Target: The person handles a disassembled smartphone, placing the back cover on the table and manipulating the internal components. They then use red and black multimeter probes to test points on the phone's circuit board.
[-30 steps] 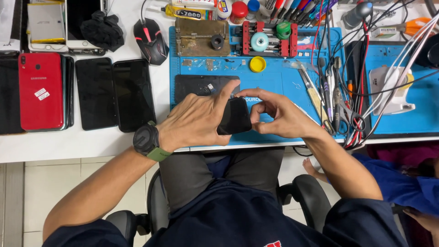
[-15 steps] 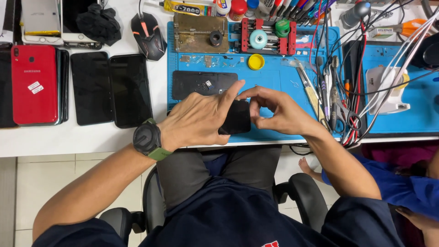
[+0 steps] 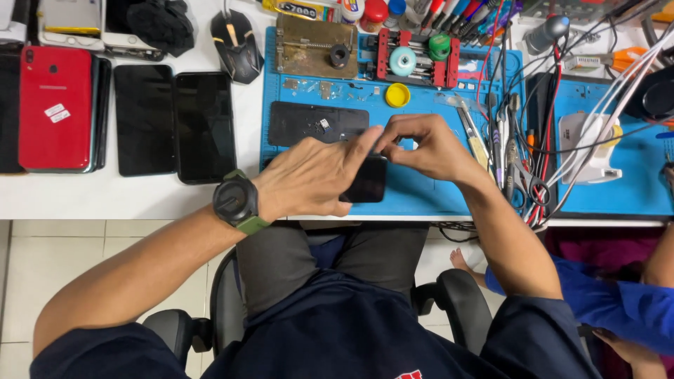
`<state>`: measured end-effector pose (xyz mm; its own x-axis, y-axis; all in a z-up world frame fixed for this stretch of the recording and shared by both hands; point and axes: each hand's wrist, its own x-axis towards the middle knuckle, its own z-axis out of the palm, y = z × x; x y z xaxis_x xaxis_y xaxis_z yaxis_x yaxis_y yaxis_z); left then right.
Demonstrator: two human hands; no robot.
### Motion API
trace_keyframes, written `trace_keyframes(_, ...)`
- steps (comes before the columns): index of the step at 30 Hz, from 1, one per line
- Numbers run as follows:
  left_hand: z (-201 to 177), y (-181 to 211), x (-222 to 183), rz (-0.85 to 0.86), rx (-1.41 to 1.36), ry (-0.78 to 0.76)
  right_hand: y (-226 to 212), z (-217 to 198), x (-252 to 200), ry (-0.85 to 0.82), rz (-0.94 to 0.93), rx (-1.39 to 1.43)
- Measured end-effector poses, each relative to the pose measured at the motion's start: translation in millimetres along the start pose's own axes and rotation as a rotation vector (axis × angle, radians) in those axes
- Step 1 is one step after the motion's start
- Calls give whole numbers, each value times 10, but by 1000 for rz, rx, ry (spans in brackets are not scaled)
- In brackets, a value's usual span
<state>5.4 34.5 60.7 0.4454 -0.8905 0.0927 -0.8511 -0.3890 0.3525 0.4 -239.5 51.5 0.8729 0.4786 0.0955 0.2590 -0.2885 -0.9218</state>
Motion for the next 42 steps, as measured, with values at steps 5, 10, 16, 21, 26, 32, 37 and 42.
trace_keyframes(5, -197, 63, 5, 47, 55, 72, -122, -91, -53, 54, -7, -39)
trace_keyframes(10, -136, -16, -79, 32, 218, 92, -668, 47, -152, 116, -79, -23)
trace_keyframes(16, 14, -101, -84, 64, 432, 311, -875, 290, -48, 127, -60, -422)
trace_keyframes(21, -230, -188, -45, 68, 704, 339, -789, 321, -2, 224, -226, -500)
trace_keyframes(26, 83, -74, -352, -419, -140, 834, -557, 185, 35, 411, 3, -234)
trace_keyframes(32, 124, 252, 223, -861, -1509, 1358, -543, 757, 33, 459, -49, -207)
trace_keyframes(37, 13, 236, 332, -845, -1437, 1426, -567, 822, -169, 334, -188, -224)
trace_keyframes(42, 101, 253, 464, -720, -1556, 1448, -465, 827, -218, 435, -218, -215)
